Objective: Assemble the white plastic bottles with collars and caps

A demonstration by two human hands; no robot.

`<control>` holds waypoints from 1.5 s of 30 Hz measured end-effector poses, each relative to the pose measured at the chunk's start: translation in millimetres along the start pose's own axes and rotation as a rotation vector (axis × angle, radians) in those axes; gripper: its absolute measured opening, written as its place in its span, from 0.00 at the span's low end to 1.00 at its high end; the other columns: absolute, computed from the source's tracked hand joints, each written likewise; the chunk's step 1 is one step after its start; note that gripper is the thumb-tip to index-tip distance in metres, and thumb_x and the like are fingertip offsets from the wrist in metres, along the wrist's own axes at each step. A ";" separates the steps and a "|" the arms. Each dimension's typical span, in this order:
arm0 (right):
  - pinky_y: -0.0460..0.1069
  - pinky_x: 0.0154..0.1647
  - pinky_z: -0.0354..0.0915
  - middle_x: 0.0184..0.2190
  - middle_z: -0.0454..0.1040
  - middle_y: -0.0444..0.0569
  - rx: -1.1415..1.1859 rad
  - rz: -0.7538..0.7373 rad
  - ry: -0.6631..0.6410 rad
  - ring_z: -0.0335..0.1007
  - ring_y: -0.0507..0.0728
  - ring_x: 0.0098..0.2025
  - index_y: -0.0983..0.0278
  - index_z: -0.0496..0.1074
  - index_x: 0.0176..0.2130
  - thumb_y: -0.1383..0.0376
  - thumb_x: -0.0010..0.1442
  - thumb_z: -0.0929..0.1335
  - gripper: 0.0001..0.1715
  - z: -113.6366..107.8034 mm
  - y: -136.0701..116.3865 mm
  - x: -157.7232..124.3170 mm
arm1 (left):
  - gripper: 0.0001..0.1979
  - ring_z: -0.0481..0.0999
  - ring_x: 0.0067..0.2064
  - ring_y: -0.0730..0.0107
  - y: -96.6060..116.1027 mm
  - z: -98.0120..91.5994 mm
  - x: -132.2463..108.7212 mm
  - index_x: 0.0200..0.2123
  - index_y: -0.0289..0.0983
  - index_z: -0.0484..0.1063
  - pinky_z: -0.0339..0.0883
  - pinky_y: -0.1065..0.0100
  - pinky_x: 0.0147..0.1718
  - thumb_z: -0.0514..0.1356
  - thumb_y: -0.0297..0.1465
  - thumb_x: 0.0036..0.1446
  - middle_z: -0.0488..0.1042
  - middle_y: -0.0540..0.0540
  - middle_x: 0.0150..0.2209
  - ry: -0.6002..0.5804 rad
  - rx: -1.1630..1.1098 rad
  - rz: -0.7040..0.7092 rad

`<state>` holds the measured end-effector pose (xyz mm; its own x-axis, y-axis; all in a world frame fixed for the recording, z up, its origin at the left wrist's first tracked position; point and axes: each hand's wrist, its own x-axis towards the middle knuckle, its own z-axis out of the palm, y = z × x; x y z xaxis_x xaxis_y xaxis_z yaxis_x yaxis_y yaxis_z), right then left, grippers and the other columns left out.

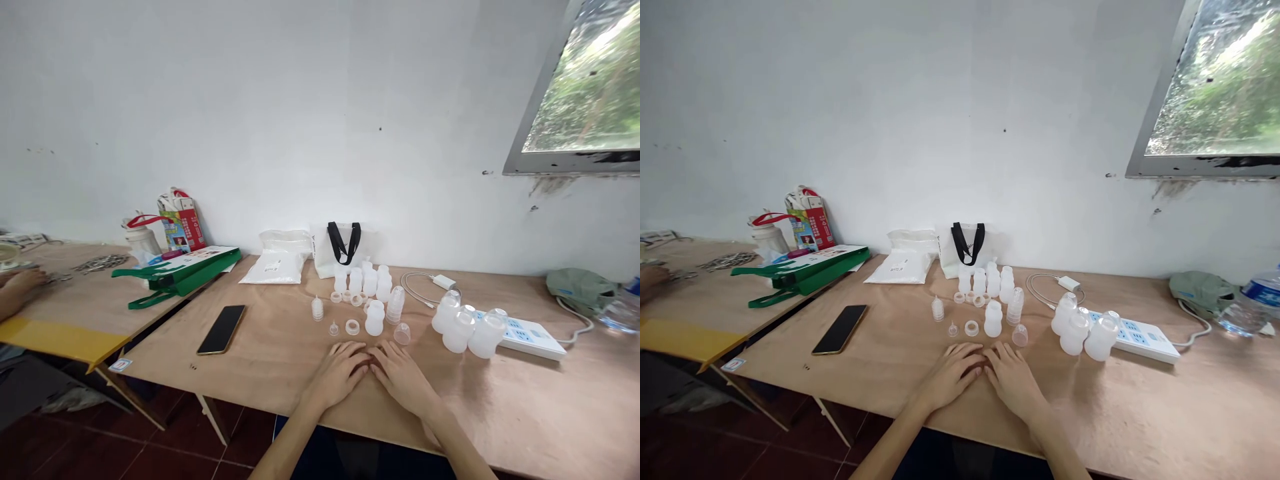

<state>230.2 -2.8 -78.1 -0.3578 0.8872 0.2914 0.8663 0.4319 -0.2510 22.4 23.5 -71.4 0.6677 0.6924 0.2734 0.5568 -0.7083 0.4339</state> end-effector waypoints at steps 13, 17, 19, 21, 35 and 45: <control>0.56 0.50 0.65 0.55 0.74 0.51 0.001 -0.035 0.052 0.70 0.62 0.53 0.58 0.70 0.55 0.71 0.68 0.62 0.19 15.1 -0.5 2.4 | 0.16 0.67 0.63 0.62 4.3 -2.2 1.0 0.59 0.47 0.70 0.61 0.56 0.62 0.56 0.32 0.70 0.70 0.50 0.63 0.018 0.024 0.025; 0.57 0.51 0.65 0.55 0.74 0.51 0.004 -0.026 0.036 0.69 0.63 0.53 0.58 0.70 0.55 0.71 0.68 0.62 0.19 13.9 -2.2 2.9 | 0.16 0.67 0.63 0.61 4.3 -2.1 1.3 0.59 0.47 0.70 0.61 0.56 0.62 0.56 0.32 0.70 0.70 0.50 0.63 0.010 0.027 0.023; 0.57 0.51 0.64 0.55 0.74 0.51 0.008 -0.025 0.031 0.69 0.63 0.52 0.58 0.70 0.55 0.71 0.68 0.62 0.19 13.7 -2.4 3.1 | 0.16 0.67 0.63 0.61 3.9 -1.5 1.3 0.59 0.47 0.70 0.61 0.55 0.62 0.56 0.31 0.70 0.70 0.50 0.63 0.015 0.026 0.023; 0.58 0.51 0.64 0.55 0.74 0.51 0.010 -0.022 0.030 0.69 0.63 0.52 0.58 0.70 0.55 0.71 0.68 0.62 0.19 13.4 -2.7 3.2 | 0.16 0.67 0.63 0.61 3.5 -1.0 1.2 0.59 0.47 0.70 0.60 0.55 0.62 0.56 0.31 0.70 0.70 0.50 0.63 0.018 0.023 0.026; 0.57 0.50 0.65 0.54 0.74 0.51 -0.001 -0.032 0.053 0.70 0.62 0.52 0.58 0.70 0.55 0.71 0.68 0.62 0.19 16.0 -1.1 2.8 | 0.16 0.67 0.63 0.61 2.2 -0.3 1.8 0.58 0.47 0.70 0.61 0.56 0.62 0.56 0.32 0.70 0.70 0.50 0.63 0.019 0.031 0.034; 0.58 0.50 0.65 0.55 0.74 0.51 0.005 -0.022 0.029 0.69 0.63 0.53 0.59 0.70 0.56 0.71 0.68 0.62 0.19 13.8 -3.0 3.3 | 0.16 0.67 0.63 0.62 1.4 0.4 1.3 0.59 0.47 0.70 0.61 0.57 0.63 0.56 0.32 0.70 0.69 0.50 0.64 0.015 0.049 0.037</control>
<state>221.6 1.0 -89.0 -0.3666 0.8725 0.3231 0.8567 0.4520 -0.2485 24.2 23.4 -70.7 0.6806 0.6677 0.3016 0.5562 -0.7388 0.3805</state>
